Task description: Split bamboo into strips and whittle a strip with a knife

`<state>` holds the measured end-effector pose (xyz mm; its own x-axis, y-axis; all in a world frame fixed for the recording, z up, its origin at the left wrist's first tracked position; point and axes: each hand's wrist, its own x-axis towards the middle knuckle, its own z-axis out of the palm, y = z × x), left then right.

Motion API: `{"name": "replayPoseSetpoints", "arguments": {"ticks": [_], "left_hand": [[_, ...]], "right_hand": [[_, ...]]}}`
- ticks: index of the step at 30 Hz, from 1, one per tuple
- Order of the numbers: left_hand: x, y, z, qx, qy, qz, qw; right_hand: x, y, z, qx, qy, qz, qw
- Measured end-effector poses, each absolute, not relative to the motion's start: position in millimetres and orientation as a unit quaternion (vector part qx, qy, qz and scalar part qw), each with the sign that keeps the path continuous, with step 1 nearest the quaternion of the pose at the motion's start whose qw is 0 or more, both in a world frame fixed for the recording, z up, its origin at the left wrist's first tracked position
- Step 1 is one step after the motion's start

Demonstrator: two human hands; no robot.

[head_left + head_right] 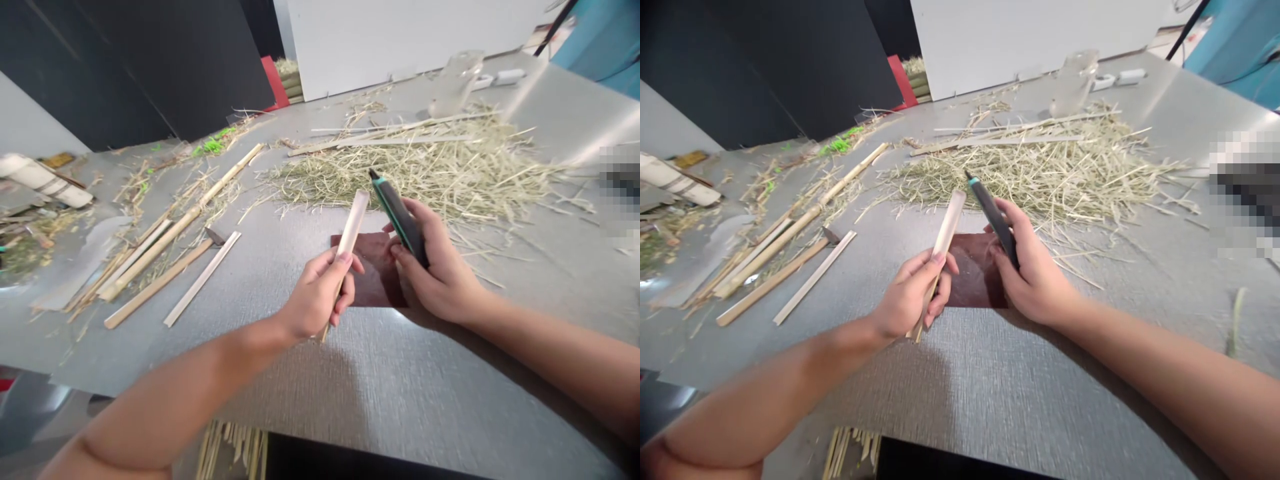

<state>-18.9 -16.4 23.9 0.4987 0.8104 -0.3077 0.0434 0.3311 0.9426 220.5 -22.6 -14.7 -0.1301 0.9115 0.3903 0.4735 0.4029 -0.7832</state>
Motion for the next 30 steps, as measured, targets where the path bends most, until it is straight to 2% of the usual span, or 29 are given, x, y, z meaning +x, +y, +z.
{"name": "replayPoseSetpoints", "arguments": {"ticks": [5, 10, 18, 25, 30], "left_hand": [[-18.4, -16.5, 23.0, 0.507, 0.413, 0.276, 0.704], [-18.6, -16.1, 20.3, 0.518, 0.388, 0.281, 0.709], [-17.3, -15.6, 22.2, 0.51, 0.395, 0.284, 0.709], [-18.3, -16.6, 21.6, 0.512, 0.389, 0.28, 0.713], [-18.9, -14.5, 20.7, 0.507, 0.398, 0.273, 0.714]], "right_hand": [[219.2, -19.5, -7.8, -0.513, -0.64, 0.283, 0.498], [228.6, -19.8, -10.7, -0.529, -0.627, 0.203, 0.534], [232.3, -13.8, -8.9, -0.517, -0.73, 0.197, 0.402], [261.8, -6.1, 3.6, -0.558, -0.763, 0.097, 0.311], [272.2, -4.0, -0.2, -0.575, -0.749, 0.067, 0.323]]}}
